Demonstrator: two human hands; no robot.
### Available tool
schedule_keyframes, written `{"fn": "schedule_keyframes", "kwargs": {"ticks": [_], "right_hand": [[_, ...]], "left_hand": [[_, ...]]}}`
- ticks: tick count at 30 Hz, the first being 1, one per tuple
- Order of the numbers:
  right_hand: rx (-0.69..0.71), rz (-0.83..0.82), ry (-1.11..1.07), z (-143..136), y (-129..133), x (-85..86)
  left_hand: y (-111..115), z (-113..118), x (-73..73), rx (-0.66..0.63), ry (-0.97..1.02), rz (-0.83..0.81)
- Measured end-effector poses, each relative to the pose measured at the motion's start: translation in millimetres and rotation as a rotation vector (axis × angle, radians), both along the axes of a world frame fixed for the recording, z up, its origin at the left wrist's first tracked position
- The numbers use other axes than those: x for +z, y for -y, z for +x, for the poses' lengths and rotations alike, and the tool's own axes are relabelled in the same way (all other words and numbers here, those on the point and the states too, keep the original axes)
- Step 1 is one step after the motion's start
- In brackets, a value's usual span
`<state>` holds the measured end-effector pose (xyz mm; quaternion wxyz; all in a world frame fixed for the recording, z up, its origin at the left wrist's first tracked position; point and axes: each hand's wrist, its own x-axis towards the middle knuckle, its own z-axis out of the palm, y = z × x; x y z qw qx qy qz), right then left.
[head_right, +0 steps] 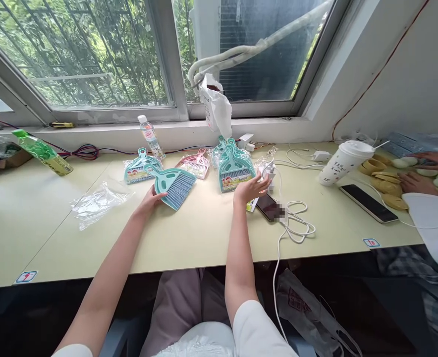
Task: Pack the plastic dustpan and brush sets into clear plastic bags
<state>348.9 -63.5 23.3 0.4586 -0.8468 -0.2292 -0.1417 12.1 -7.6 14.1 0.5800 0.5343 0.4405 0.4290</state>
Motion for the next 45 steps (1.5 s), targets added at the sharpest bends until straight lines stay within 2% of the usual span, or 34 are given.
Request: {"fn": "schedule_keyframes", "kwargs": {"ticks": [5, 11, 18, 25, 28, 33, 38, 41, 45], "right_hand": [[0.020, -0.086, 0.011, 14, -7, -19.4], [0.078, -0.124, -0.066, 19, -9, -22.5], [0.094, -0.122, -0.132, 13, -7, -13.7], [0.112, -0.040, 0.104, -21, -3, 3.2], [0.091, 0.041, 0.108, -26, 0, 8.6], [0.177, 0.002, -0.041, -5, 4, 4.9], [0.130, -0.056, -0.152, 18, 4, -11.7], [0.151, -0.086, -0.198, 23, 3, -19.1], [0.191, -0.103, -0.180, 25, 2, -20.7]], "left_hand": [[-4, 1, -2.3, 0.018, 0.010, -0.041], [-7, 0, -5.3, 0.017, 0.011, -0.033], [-9, 0, -6.5, 0.016, 0.010, -0.055], [-9, 1, -5.7, 0.030, 0.011, -0.059], [-8, 1, -3.3, 0.028, 0.013, -0.074], [-9, 0, -3.7, 0.027, 0.017, -0.073], [-12, -1, -7.0, 0.020, 0.016, -0.084], [-12, 0, -6.2, 0.030, 0.011, -0.090], [-11, 1, -4.3, 0.015, 0.000, -0.089]]}}
